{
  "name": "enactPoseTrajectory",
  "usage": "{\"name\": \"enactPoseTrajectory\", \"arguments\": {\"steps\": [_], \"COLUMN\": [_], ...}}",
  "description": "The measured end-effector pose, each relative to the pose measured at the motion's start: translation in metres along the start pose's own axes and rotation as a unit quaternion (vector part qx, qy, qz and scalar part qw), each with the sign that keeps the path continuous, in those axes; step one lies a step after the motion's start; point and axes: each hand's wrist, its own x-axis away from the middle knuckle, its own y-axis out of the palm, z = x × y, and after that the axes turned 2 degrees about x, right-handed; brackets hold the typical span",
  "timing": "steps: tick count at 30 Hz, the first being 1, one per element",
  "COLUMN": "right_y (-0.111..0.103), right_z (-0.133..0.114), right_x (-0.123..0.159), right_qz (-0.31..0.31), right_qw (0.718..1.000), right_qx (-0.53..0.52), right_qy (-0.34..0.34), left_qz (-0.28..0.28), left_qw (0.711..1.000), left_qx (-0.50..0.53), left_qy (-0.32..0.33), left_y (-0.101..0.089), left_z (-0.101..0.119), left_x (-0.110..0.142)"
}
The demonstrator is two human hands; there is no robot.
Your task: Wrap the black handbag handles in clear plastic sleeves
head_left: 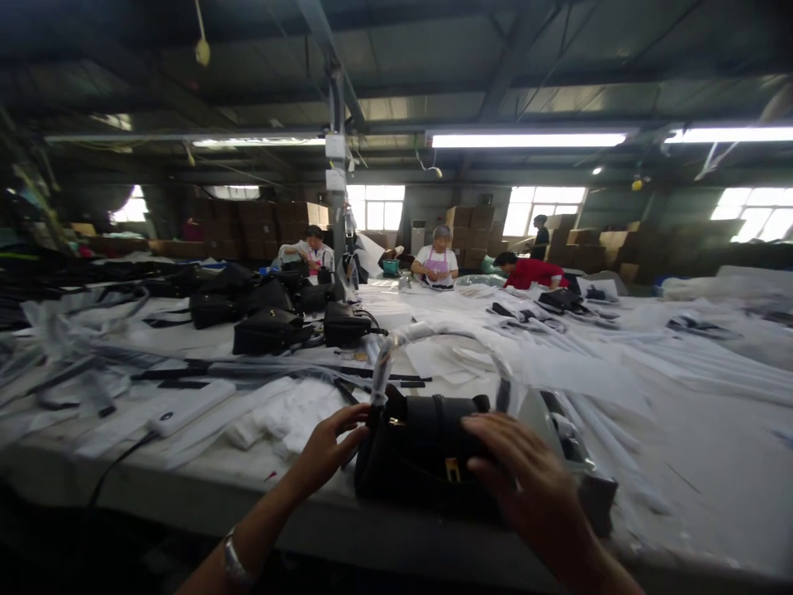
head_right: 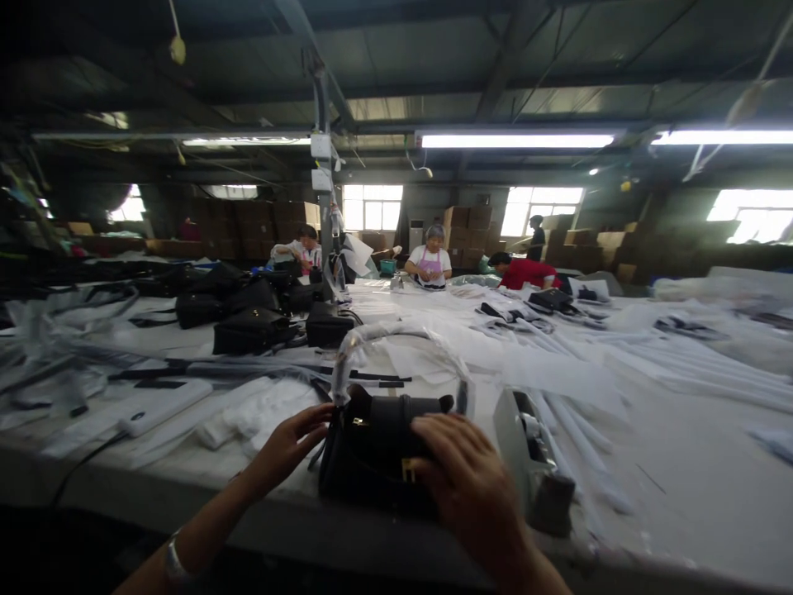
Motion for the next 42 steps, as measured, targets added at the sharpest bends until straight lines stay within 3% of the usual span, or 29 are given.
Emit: {"name": "enactPoseTrajectory", "arguments": {"steps": [2, 5, 7, 11, 14, 16, 20, 25, 31, 36, 42], "right_y": [0.016, 0.034, 0.035, 0.018, 0.005, -0.001, -0.005, 0.013, 0.039, 0.038, 0.036], "right_z": [-0.017, -0.013, 0.009, 0.065, 0.08, 0.069, 0.019, -0.022, -0.023, -0.02, -0.02], "right_x": [0.009, 0.013, 0.008, -0.005, -0.006, -0.006, -0.019, -0.05, -0.055, -0.037, -0.015], "right_qz": [-0.095, -0.135, -0.149, -0.154, -0.169, -0.176, -0.196, -0.22, -0.225, -0.223, -0.159], "right_qw": [0.994, 0.99, 0.988, 0.988, 0.983, 0.98, 0.975, 0.962, 0.939, 0.91, 0.867], "right_qx": [-0.019, -0.02, -0.026, 0.008, 0.043, 0.046, -0.002, -0.036, -0.04, -0.145, -0.278], "right_qy": [-0.054, -0.038, -0.035, -0.014, 0.053, 0.085, 0.101, 0.158, 0.258, 0.319, 0.382], "left_qz": [0.015, 0.026, 0.029, 0.014, -0.008, -0.014, -0.023, 0.015, 0.055, 0.051, 0.042], "left_qw": [1.0, 0.999, 0.999, 0.995, 0.98, 0.97, 0.963, 0.961, 0.95, 0.952, 0.968], "left_qx": [0.007, 0.021, 0.028, 0.094, 0.186, 0.221, 0.25, 0.257, 0.288, 0.279, 0.223], "left_qy": [0.002, -0.005, -0.013, -0.04, -0.077, -0.097, -0.102, -0.096, -0.112, -0.115, -0.104], "left_y": [0.003, 0.007, 0.012, 0.03, 0.045, 0.054, 0.067, 0.077, 0.084, 0.094, 0.101], "left_z": [0.002, 0.006, 0.01, 0.023, 0.033, 0.034, 0.03, 0.033, 0.034, 0.033, 0.037], "left_x": [0.003, -0.002, -0.005, -0.002, 0.006, 0.009, 0.013, 0.014, 0.009, 0.007, 0.01]}}
